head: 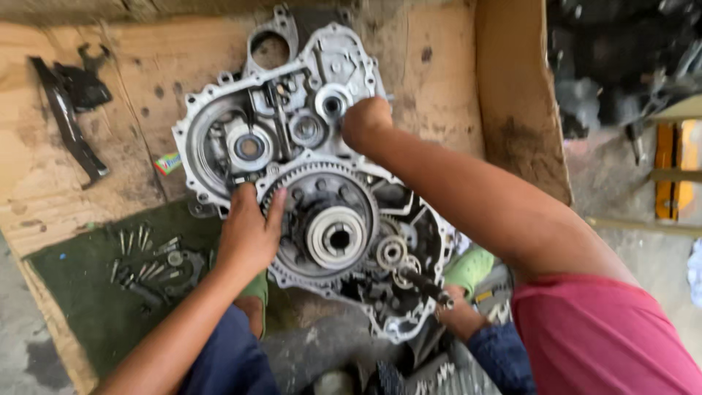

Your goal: The person assembles internal components of a disassembled engine casing. They place a gear shaft into the casing, wipe a metal part with a cloth, and insert it into the engine. The person then rotates and adjusts the internal gears by hand.

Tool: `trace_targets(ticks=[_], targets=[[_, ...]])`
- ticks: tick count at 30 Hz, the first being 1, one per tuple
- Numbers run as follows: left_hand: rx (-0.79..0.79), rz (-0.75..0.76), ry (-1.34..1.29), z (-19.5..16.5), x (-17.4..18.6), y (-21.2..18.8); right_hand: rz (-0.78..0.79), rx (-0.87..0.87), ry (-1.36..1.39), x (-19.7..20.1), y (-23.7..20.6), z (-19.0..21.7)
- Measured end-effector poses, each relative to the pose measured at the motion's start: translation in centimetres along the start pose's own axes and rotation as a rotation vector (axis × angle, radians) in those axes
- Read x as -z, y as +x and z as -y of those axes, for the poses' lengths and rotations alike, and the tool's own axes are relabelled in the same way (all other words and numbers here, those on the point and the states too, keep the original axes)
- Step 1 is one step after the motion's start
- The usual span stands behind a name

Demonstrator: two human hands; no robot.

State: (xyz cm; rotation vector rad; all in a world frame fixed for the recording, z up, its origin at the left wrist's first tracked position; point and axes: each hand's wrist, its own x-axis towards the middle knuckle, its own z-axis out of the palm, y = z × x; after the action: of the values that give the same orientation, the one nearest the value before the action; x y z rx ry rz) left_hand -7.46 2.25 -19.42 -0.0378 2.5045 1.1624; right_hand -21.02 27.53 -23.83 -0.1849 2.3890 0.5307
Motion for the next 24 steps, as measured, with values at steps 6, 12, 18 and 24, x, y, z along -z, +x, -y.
trace_targets(ticks=[6,12,18,24], targets=[[-0.032,0.011,-0.019,0.7,-0.1,0.5,-0.039,0.084,-0.118,4.1,-3.8,0.0],[-0.141,-0.025,-0.001,0.7,0.6,0.4,-0.301,0.072,0.278,10.1,-11.4,-7.5],[-0.127,-0.085,0.030,1.0,0.5,0.0,-0.872,-0.096,0.996,-4.3,-17.0,-6.5],[-0.173,-0.080,0.261,2.7,0.7,0.6,-0.882,-0.320,1.314,-14.1,-17.3,-3.1]])
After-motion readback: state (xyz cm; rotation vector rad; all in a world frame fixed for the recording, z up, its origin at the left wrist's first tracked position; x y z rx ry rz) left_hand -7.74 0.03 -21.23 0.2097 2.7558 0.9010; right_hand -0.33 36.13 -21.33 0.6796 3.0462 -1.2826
